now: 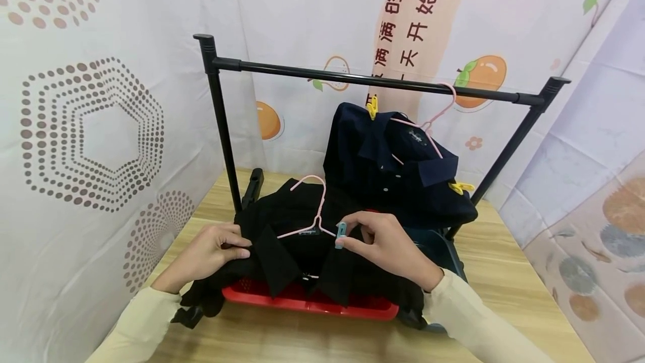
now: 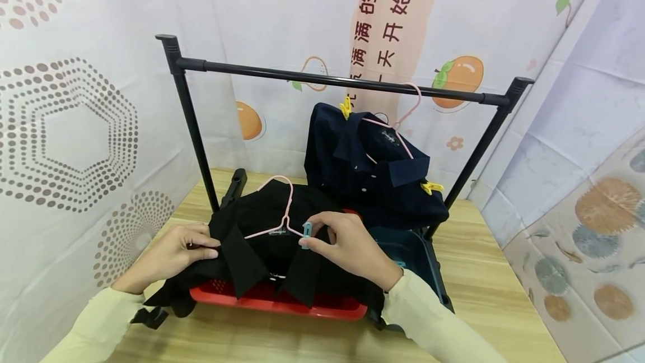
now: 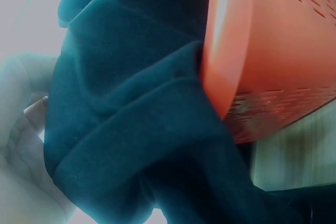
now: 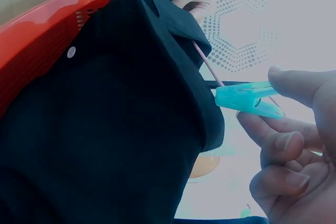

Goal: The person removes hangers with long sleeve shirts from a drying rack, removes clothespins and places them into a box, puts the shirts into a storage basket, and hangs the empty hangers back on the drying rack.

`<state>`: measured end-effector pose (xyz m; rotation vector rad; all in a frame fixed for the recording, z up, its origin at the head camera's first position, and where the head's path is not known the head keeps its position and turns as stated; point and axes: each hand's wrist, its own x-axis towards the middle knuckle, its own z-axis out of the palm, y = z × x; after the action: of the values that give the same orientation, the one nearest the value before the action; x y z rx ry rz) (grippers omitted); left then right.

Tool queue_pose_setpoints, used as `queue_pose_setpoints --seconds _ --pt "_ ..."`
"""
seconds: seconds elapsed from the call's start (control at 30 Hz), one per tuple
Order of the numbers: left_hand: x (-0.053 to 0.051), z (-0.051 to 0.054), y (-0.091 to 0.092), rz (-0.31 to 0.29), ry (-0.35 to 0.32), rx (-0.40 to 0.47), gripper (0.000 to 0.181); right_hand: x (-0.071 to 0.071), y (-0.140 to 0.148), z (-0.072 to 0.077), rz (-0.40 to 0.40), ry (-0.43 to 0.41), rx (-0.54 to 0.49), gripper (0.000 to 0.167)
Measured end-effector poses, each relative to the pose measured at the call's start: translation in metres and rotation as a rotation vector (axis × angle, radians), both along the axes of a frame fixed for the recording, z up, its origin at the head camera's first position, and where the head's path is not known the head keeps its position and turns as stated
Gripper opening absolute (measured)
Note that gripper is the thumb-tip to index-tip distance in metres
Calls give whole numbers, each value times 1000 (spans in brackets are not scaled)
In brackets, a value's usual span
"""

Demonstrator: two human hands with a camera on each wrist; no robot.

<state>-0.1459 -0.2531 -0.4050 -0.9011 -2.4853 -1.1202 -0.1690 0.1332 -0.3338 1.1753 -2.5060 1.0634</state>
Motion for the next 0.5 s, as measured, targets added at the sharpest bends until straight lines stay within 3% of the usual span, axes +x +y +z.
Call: queue_pose_setpoints --seconds 0.5 --pt "0 2 2 3 6 -5 16 -1 31 1 -73 -10 -21 22"
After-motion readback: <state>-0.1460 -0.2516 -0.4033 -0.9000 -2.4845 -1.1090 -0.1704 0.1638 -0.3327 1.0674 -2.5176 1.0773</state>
